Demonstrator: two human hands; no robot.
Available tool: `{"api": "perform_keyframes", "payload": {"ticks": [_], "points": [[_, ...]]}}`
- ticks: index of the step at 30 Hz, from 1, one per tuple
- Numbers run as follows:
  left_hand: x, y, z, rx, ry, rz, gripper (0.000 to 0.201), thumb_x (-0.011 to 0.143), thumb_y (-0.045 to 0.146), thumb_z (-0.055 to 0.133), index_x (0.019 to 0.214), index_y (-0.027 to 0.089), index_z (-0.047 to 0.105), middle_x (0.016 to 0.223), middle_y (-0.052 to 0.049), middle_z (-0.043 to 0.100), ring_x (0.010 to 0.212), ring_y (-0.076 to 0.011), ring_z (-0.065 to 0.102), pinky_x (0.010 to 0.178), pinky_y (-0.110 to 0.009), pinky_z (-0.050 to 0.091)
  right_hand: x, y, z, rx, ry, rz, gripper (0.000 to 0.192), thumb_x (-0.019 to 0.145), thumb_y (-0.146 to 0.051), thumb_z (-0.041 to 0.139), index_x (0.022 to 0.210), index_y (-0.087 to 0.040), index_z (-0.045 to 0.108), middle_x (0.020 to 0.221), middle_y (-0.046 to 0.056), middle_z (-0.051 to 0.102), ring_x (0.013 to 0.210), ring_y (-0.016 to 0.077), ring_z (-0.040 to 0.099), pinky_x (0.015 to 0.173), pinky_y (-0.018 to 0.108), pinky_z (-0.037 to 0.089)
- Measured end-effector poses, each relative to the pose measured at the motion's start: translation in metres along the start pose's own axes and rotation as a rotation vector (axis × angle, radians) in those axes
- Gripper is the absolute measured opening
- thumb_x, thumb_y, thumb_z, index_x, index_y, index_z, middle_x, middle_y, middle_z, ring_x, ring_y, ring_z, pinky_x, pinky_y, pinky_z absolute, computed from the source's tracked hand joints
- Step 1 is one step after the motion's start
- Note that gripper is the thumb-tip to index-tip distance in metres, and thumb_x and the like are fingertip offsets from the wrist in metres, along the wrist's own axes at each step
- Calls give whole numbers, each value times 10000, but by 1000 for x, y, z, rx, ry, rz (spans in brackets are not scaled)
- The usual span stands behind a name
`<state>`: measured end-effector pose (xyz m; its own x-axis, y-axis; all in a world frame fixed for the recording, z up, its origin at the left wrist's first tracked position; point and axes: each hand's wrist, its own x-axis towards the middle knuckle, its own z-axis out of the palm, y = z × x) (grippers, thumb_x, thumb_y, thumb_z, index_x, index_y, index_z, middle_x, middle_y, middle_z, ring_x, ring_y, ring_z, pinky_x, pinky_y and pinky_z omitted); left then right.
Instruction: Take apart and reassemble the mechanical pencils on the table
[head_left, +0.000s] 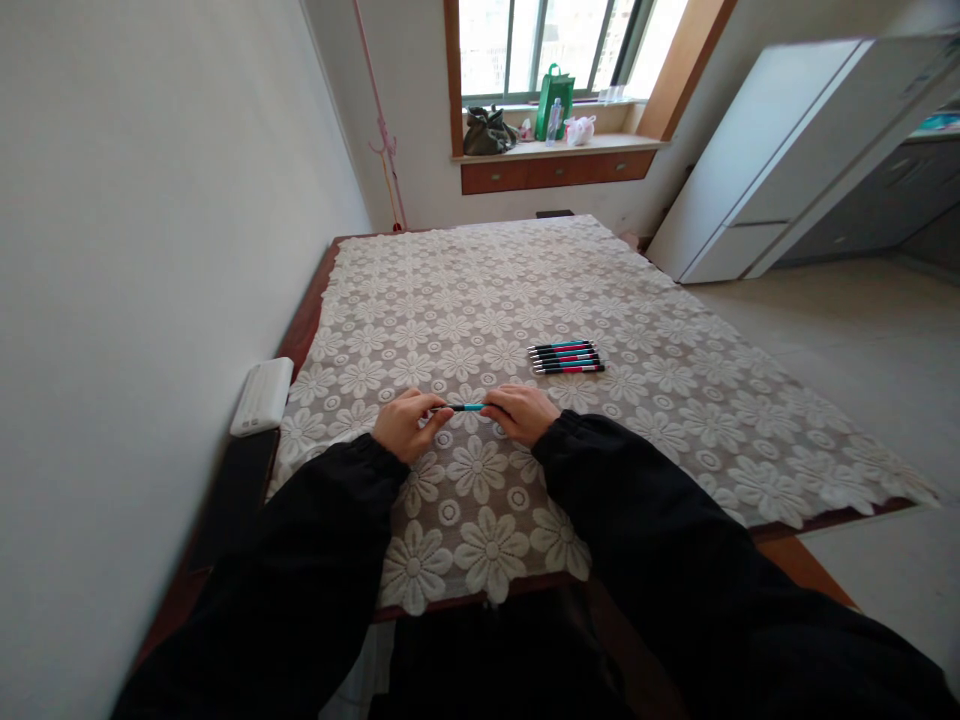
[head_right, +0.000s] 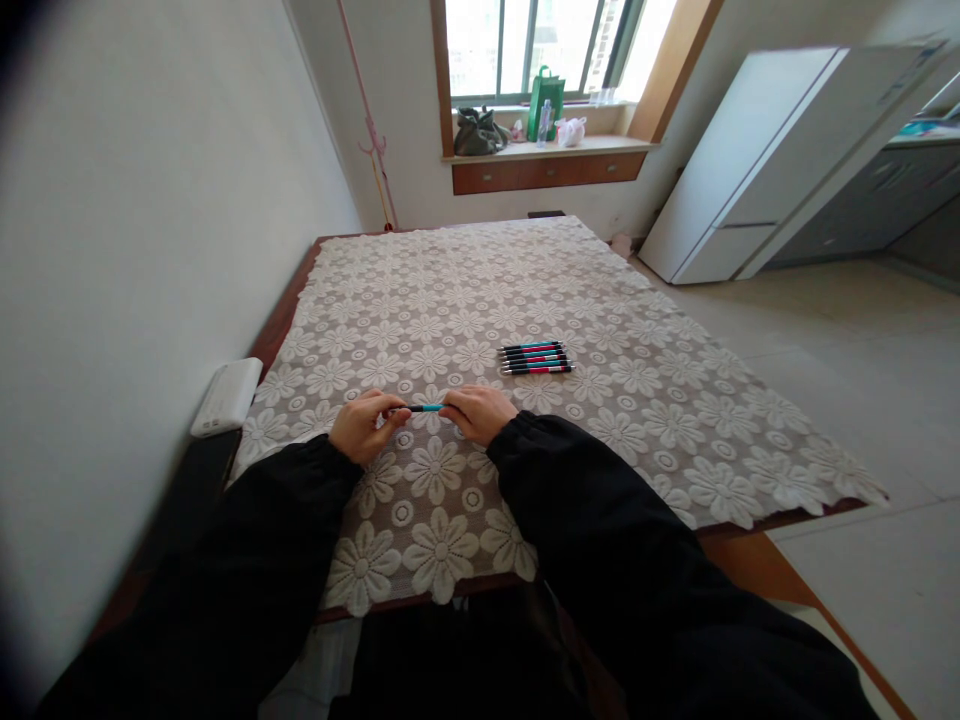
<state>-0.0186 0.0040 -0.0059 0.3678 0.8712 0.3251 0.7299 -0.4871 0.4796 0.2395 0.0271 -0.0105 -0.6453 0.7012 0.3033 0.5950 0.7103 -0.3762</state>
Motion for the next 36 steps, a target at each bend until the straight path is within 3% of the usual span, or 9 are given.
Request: {"api": "perform_keyframes", "payload": {"ticks": [3,7,9,15,19,24,29,33,36], "points": [[0,1,-2,2,-55,8,430,1021,447,453,785,220,732,674,-22,630,690,-163,593,657,-291,438,0,1,0,30,37,-23,150,1007,-299,569,943,-192,652,884,62,695,827,187,604,726,282,383],[0,2,-1,-43,6,53,253,941,440,619,1030,219,706,818,-11,713,740,-164,603,710,-295,470,0,0,-1,39,30,-28,89,970,-277,630,969,-191,652,914,62,704,851,191,615,753,281,399],[0,2,-1,-46,9,97,216,915,413,661,997,216,694,826,-9,713,742,-161,602,721,-294,475,0,-2,-1,38,5,-9,87,961,-274,639,975,-189,653,918,63,712,850,192,623,749,280,394],[1,3,-2,-4,-9,65,328,1017,404,472,907,211,714,731,-22,658,721,-163,601,681,-288,468,0,-6,-3,-6,-116,88,156,975,-326,605,1068,-211,656,836,38,725,736,188,626,644,282,322],[1,3,-2,-36,-46,92,260,932,432,631,1044,215,721,880,-34,727,776,-172,619,744,-301,494,-1,-7,-3,-24,-127,105,181,975,-337,605,1095,-213,659,815,35,729,724,190,634,634,281,315],[0,5,-3,24,-111,35,417,1024,418,452,796,222,741,676,-31,665,711,-173,587,678,-298,448,-2,-5,-1,-7,-119,43,189,999,-340,581,1108,-220,680,946,57,758,811,191,665,672,275,360],[1,4,-3,-43,-53,88,276,928,454,642,1061,227,726,897,-26,739,776,-173,604,732,-299,479,-1,-4,0,7,-102,20,181,992,-319,592,1094,-205,690,962,66,757,838,197,669,701,277,390],[1,3,-2,23,-114,108,348,1014,404,496,827,210,716,749,-35,700,767,-187,595,721,-316,465,-1,-3,1,27,-83,-19,156,989,-295,593,1071,-202,687,970,70,748,855,197,660,740,278,412],[2,4,-2,-2,-109,101,281,1001,409,528,960,215,728,835,-36,730,806,-193,605,752,-327,483,-1,-2,2,28,-65,-30,151,988,-304,595,1052,-199,683,939,68,737,845,194,650,749,279,415]]}}
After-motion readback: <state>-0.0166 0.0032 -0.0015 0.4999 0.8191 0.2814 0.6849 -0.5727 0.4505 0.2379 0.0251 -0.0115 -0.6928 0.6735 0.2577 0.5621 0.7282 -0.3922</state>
